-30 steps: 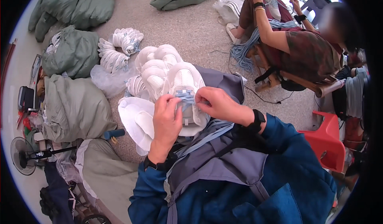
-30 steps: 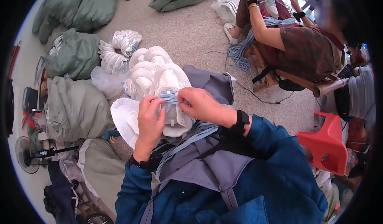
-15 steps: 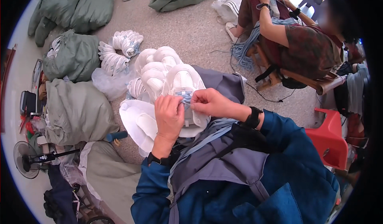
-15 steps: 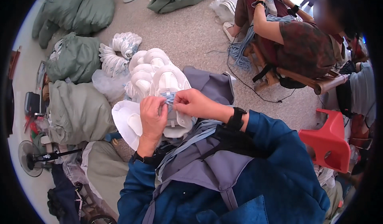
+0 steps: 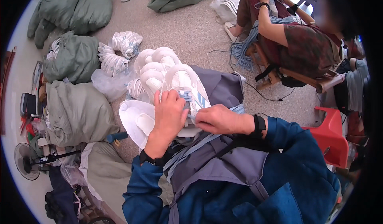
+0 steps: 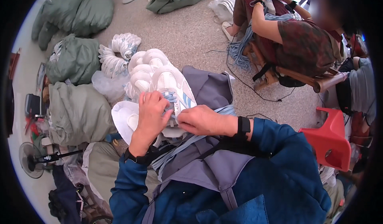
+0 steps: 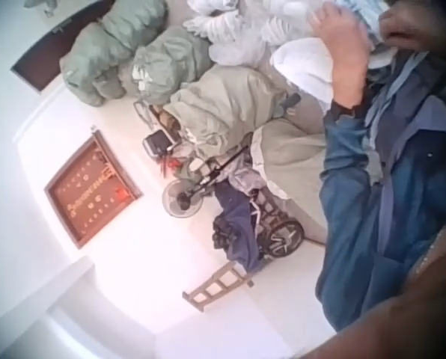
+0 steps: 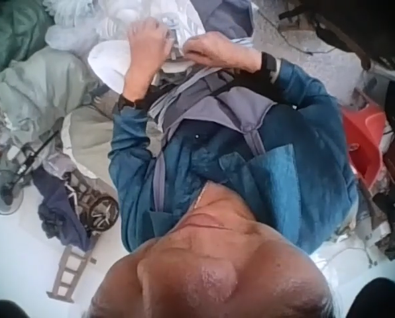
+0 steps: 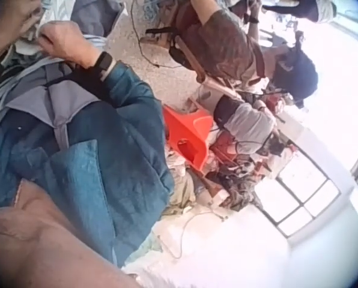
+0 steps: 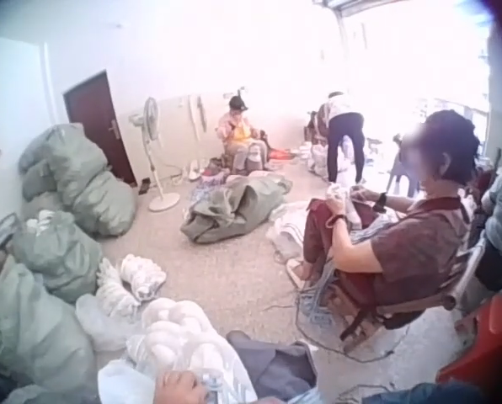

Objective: Lacing a white and blue athletic shoe while sitting among several large bags of shoe components in a factory setting.

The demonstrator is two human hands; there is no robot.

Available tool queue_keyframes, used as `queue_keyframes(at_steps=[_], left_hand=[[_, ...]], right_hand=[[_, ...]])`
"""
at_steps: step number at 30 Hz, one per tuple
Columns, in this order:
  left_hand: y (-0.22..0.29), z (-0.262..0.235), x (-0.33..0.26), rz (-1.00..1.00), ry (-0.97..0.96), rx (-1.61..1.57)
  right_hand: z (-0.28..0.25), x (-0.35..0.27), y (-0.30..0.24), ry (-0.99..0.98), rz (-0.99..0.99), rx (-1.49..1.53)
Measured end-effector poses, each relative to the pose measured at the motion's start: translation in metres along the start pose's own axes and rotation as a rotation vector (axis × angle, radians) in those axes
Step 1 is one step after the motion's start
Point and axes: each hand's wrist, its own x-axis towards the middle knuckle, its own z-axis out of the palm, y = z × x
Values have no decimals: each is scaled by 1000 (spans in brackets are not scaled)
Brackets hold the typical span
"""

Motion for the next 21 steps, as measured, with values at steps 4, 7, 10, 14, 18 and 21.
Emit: queue_keyframes(at_steps=[4,7,10,14,18,21], left_hand=[[9,2,4,-8,-53,135],[10,12,5,-5,-33,280],[13,12,6,22,-53,287],[9,12,4,4,102,41],[11,6,4,-153,-15,-501],[8,-19,6,-343,11,-1100]], right_hand=[[-1,-1,7,-27,207,173],[-8,0,2,-52,357,209],[-7,-5,8,-91,383,192],[-8,-6,12,-171,366,202],[-6,-5,20,-94,327,263],[-4,-6,23,-47,451,486]])
